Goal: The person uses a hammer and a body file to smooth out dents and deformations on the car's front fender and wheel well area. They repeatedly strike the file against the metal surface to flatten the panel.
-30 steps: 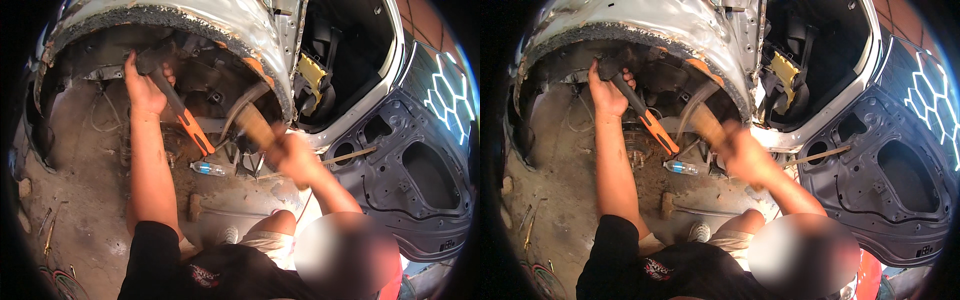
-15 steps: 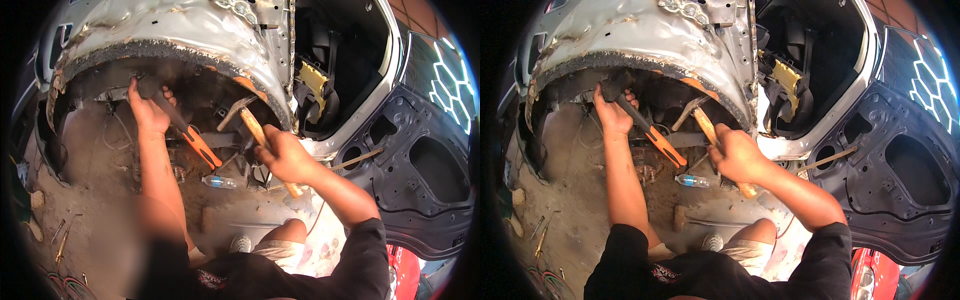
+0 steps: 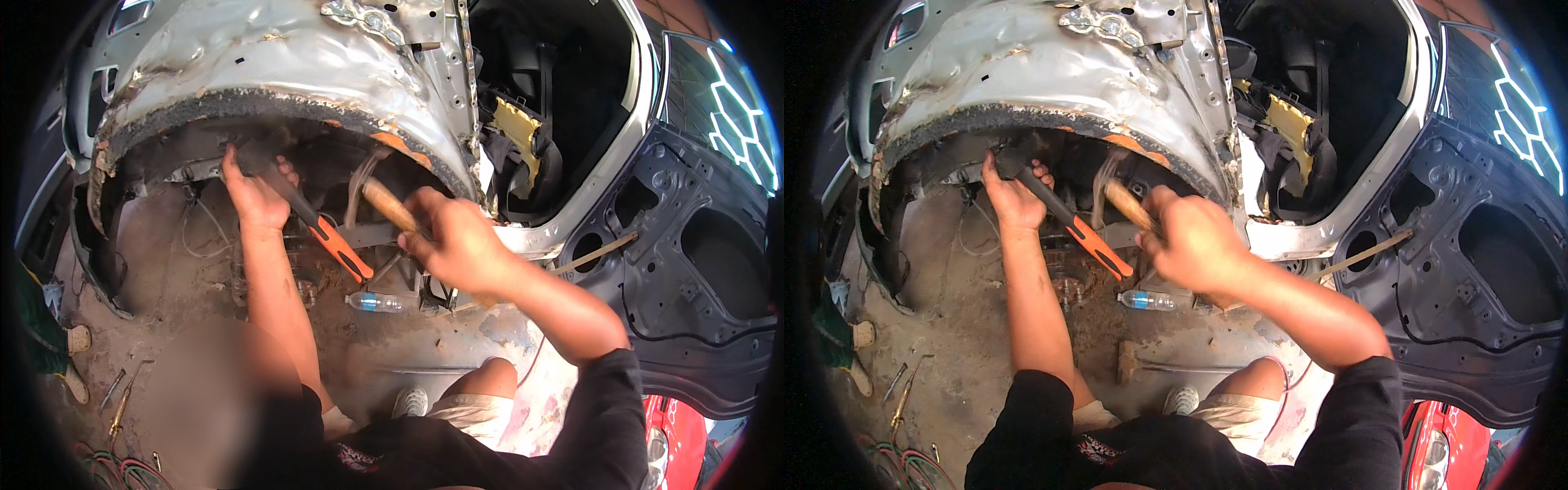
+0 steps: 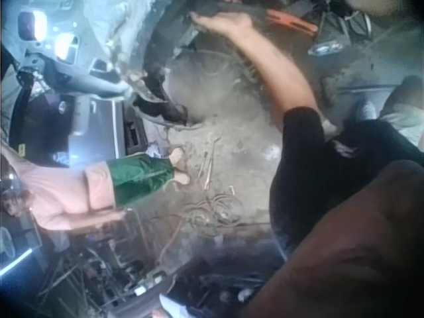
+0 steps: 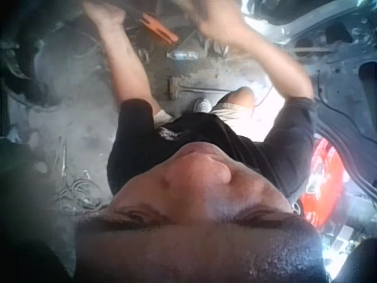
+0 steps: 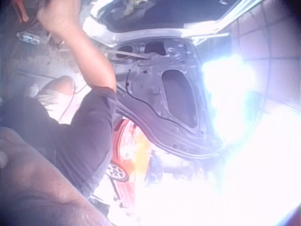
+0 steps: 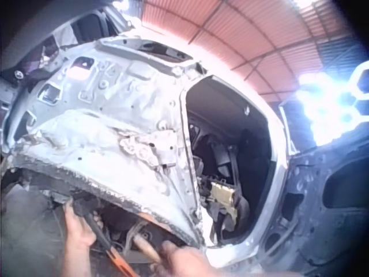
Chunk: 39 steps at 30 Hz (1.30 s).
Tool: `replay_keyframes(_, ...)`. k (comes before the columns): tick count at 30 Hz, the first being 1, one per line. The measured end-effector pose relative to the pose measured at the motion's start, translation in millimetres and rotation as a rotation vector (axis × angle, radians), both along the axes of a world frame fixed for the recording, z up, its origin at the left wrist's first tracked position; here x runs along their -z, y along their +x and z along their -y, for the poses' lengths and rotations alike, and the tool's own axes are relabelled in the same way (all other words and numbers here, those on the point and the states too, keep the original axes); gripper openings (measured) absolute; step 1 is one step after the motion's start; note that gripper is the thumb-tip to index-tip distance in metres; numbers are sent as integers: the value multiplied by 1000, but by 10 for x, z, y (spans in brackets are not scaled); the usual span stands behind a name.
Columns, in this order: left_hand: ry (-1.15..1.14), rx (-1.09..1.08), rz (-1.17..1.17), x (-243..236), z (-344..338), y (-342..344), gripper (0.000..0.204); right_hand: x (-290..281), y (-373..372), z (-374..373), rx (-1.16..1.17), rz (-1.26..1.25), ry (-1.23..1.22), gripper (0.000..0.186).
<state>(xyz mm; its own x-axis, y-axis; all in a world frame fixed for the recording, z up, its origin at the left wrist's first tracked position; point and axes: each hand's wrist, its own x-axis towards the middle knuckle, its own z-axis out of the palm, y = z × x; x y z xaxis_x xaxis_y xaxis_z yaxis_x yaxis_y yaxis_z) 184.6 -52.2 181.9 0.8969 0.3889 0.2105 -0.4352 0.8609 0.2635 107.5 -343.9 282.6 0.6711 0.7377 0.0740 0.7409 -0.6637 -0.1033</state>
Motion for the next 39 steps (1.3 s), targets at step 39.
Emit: replay_keyframes(39, 35, -64, -22, 19, -101, -68, 69, -438, -27, -151, 23, 85, 1, 27)
